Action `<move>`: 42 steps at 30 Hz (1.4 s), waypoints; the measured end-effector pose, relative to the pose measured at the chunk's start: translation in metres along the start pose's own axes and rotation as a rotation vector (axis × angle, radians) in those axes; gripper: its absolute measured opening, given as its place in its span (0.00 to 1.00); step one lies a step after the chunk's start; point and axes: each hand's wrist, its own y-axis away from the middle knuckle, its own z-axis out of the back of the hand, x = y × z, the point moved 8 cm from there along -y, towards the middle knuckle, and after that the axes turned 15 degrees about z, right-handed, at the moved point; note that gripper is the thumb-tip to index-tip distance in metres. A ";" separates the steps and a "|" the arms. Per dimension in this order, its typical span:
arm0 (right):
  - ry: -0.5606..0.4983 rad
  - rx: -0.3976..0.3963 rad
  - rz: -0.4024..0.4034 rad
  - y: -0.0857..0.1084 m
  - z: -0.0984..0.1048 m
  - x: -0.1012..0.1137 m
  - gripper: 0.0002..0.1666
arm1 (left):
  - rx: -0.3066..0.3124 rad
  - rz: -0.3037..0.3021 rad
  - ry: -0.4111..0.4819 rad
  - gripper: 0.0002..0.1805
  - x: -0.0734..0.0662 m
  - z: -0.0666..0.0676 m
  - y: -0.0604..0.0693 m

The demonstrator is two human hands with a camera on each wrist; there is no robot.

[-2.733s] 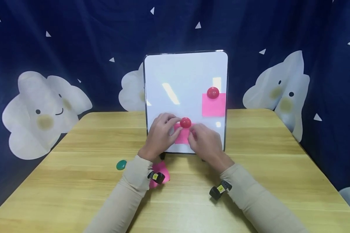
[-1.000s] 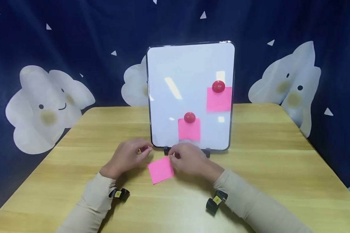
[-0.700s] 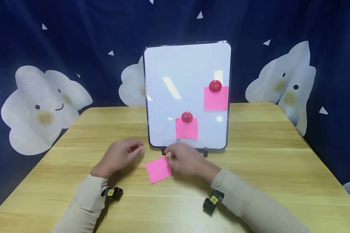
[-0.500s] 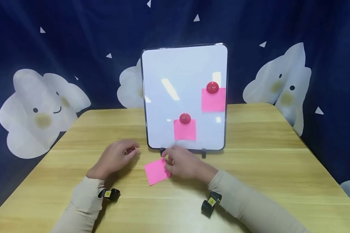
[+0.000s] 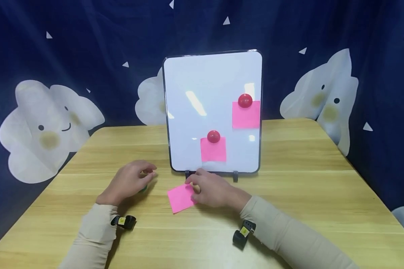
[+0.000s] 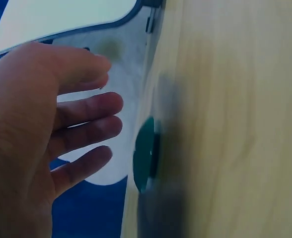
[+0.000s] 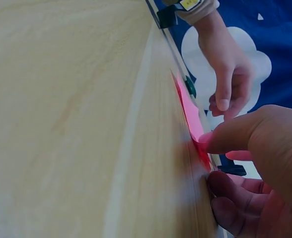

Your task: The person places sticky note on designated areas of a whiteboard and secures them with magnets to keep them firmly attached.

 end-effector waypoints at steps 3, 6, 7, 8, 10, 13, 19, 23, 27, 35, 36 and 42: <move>0.019 0.029 0.011 0.000 -0.002 0.001 0.24 | 0.019 0.004 -0.008 0.09 0.003 0.000 0.000; 0.033 0.051 0.033 -0.001 -0.003 0.003 0.25 | 0.034 0.010 -0.018 0.09 0.005 0.002 0.001; 0.037 0.057 0.042 -0.001 -0.004 0.004 0.25 | 0.040 0.017 -0.023 0.10 0.006 0.002 0.002; 0.037 0.062 0.049 -0.001 -0.004 0.004 0.25 | 0.047 0.026 -0.026 0.10 0.007 0.002 0.003; 0.044 0.071 0.065 -0.002 -0.004 0.006 0.26 | 0.064 0.050 -0.035 0.10 0.011 0.003 0.004; 0.059 0.075 0.095 -0.003 -0.004 0.008 0.26 | 0.090 0.094 -0.042 0.10 0.019 0.004 0.006; 0.063 0.077 0.115 -0.005 -0.004 0.008 0.25 | 0.147 0.147 -0.039 0.11 0.030 0.004 0.008; 0.060 0.076 0.106 -0.004 -0.001 0.007 0.24 | 0.191 0.181 -0.023 0.11 0.038 0.005 0.006; 0.055 0.073 0.101 -0.003 0.000 0.006 0.23 | 0.222 0.199 0.002 0.10 0.044 0.007 0.007; -0.016 0.056 0.021 0.002 -0.001 -0.003 0.17 | 0.281 0.216 0.043 0.10 0.046 0.003 0.009; -0.022 0.054 0.012 0.003 0.000 -0.004 0.17 | 0.286 0.217 0.042 0.10 0.046 0.002 0.009; -0.042 0.026 -0.020 0.003 0.001 -0.008 0.15 | 0.313 0.208 0.050 0.12 0.046 0.001 0.008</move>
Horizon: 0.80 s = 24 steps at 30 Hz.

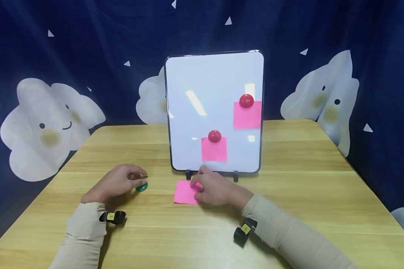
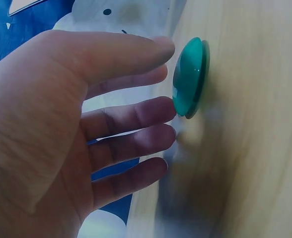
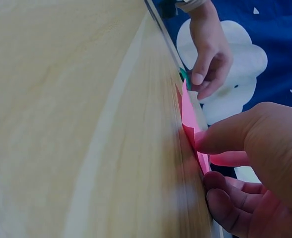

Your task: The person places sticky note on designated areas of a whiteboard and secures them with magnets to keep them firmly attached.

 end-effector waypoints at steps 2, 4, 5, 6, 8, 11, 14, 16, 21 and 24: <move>-0.007 -0.010 -0.012 0.000 0.001 -0.001 0.12 | 0.008 0.000 0.003 0.13 0.000 0.000 0.000; -0.008 -0.014 -0.024 0.000 0.001 -0.002 0.10 | 0.013 0.005 0.007 0.14 0.001 -0.001 0.000; -0.009 -0.014 -0.029 0.000 0.002 -0.002 0.09 | 0.014 0.010 0.011 0.14 0.001 -0.001 0.000; -0.007 -0.014 -0.030 0.000 0.002 -0.002 0.09 | 0.018 0.011 0.015 0.15 0.001 -0.001 0.000; 0.006 -0.008 -0.027 -0.001 0.001 -0.002 0.08 | 0.028 0.013 0.022 0.15 0.001 -0.002 0.001; 0.029 0.005 -0.016 -0.001 0.000 -0.001 0.08 | 0.044 0.020 0.036 0.16 0.002 -0.004 0.001; 0.049 0.012 -0.006 -0.001 -0.001 0.000 0.08 | 0.061 0.027 0.048 0.16 0.003 -0.004 0.002; 0.051 0.011 0.002 -0.001 -0.001 0.000 0.09 | 0.070 0.032 0.056 0.16 0.003 -0.004 0.002; 0.028 0.009 0.027 -0.003 0.000 0.001 0.10 | 0.093 0.032 0.071 0.17 0.002 -0.004 0.003; 0.021 0.008 0.031 -0.003 0.001 0.001 0.10 | 0.111 0.031 0.080 0.18 0.002 -0.004 0.004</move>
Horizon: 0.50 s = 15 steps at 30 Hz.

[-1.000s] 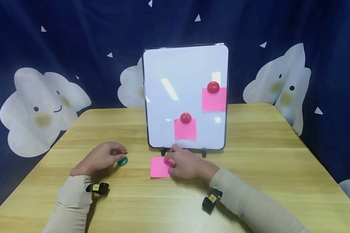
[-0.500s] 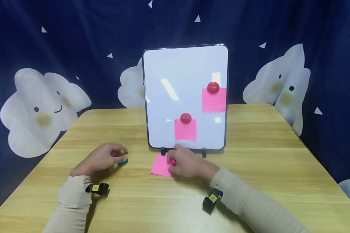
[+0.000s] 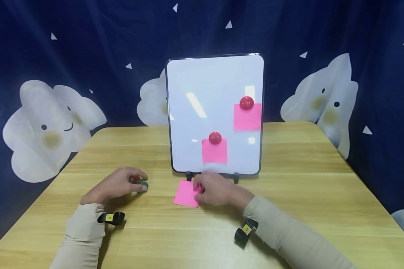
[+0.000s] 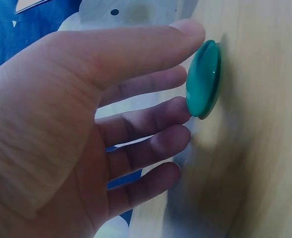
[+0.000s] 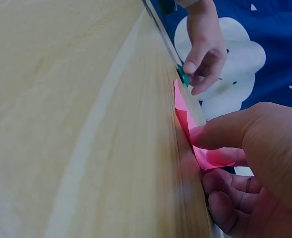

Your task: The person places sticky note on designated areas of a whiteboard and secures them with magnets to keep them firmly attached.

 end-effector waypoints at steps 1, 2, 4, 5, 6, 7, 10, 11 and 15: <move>-0.001 -0.001 0.001 0.000 0.000 0.000 0.09 | 0.006 0.001 0.000 0.18 0.000 0.000 0.000; -0.004 -0.004 0.000 0.000 0.000 -0.001 0.09 | 0.012 0.002 0.001 0.19 0.000 -0.001 0.000; -0.003 -0.011 0.007 0.000 0.000 -0.002 0.07 | 0.023 0.004 0.000 0.19 0.001 -0.001 0.000; -0.005 -0.014 0.010 0.000 0.000 -0.002 0.07 | 0.029 0.002 -0.003 0.19 0.001 -0.001 0.001; -0.010 -0.018 0.013 0.000 0.000 -0.002 0.06 | 0.033 0.000 -0.005 0.20 0.001 -0.002 0.001; -0.015 -0.021 0.016 0.000 -0.001 -0.003 0.06 | 0.039 0.000 -0.006 0.20 0.001 -0.002 0.001; -0.036 -0.025 0.020 0.000 -0.001 -0.003 0.06 | 0.058 0.003 -0.005 0.21 0.001 -0.003 0.001; -0.045 -0.024 0.019 0.000 -0.001 -0.004 0.06 | 0.065 0.003 -0.003 0.22 0.001 -0.003 0.001; -0.069 -0.016 0.021 0.000 -0.002 -0.004 0.06 | 0.080 0.008 -0.001 0.23 0.001 -0.004 0.001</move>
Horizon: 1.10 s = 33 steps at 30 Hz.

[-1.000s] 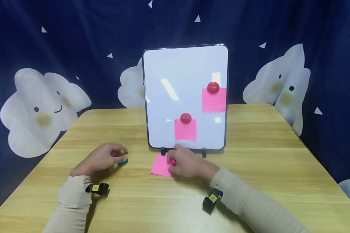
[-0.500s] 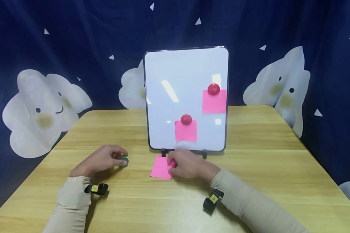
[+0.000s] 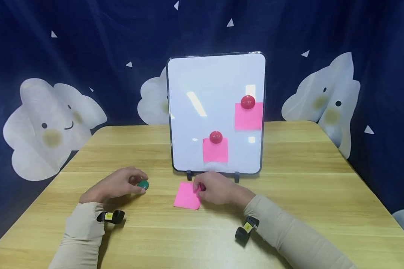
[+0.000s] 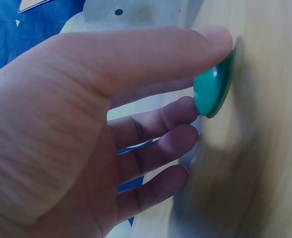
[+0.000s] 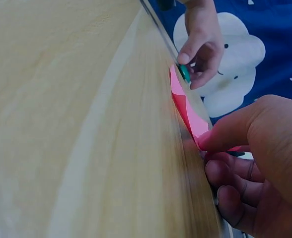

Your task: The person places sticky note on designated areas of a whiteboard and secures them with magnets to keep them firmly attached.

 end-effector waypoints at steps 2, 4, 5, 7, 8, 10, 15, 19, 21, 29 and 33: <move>-0.002 0.003 0.005 0.000 0.000 0.000 0.06 | 0.003 -0.003 0.001 0.22 0.000 0.000 0.000; -0.005 0.003 0.017 0.000 0.000 0.000 0.08 | 0.006 -0.005 0.005 0.21 0.000 -0.001 0.000; -0.008 0.003 0.022 0.000 0.000 0.000 0.09 | 0.006 -0.006 0.011 0.21 0.000 -0.001 0.000; -0.010 -0.006 0.034 -0.001 0.001 0.001 0.11 | 0.007 -0.008 0.017 0.20 0.000 -0.001 -0.001; -0.013 -0.013 0.038 -0.001 0.001 0.001 0.11 | 0.008 -0.010 0.021 0.20 0.000 -0.001 -0.001; -0.015 -0.030 0.042 -0.001 0.003 0.001 0.12 | 0.011 -0.014 0.022 0.20 0.000 -0.001 -0.001; -0.003 -0.063 0.021 0.000 0.005 0.001 0.12 | 0.019 -0.024 0.014 0.21 -0.001 -0.002 -0.001; 0.003 -0.078 0.013 0.000 0.006 0.001 0.12 | 0.019 -0.022 0.018 0.20 -0.002 -0.002 0.000; 0.010 -0.084 0.021 0.000 0.006 0.002 0.12 | 0.017 -0.028 0.019 0.19 -0.002 -0.002 0.000; 0.039 -0.110 0.042 0.000 0.007 0.002 0.14 | -0.001 -0.032 0.008 0.15 -0.003 -0.002 0.001; 0.046 -0.126 0.047 0.000 0.008 0.003 0.14 | -0.014 -0.036 0.004 0.14 -0.003 -0.001 0.001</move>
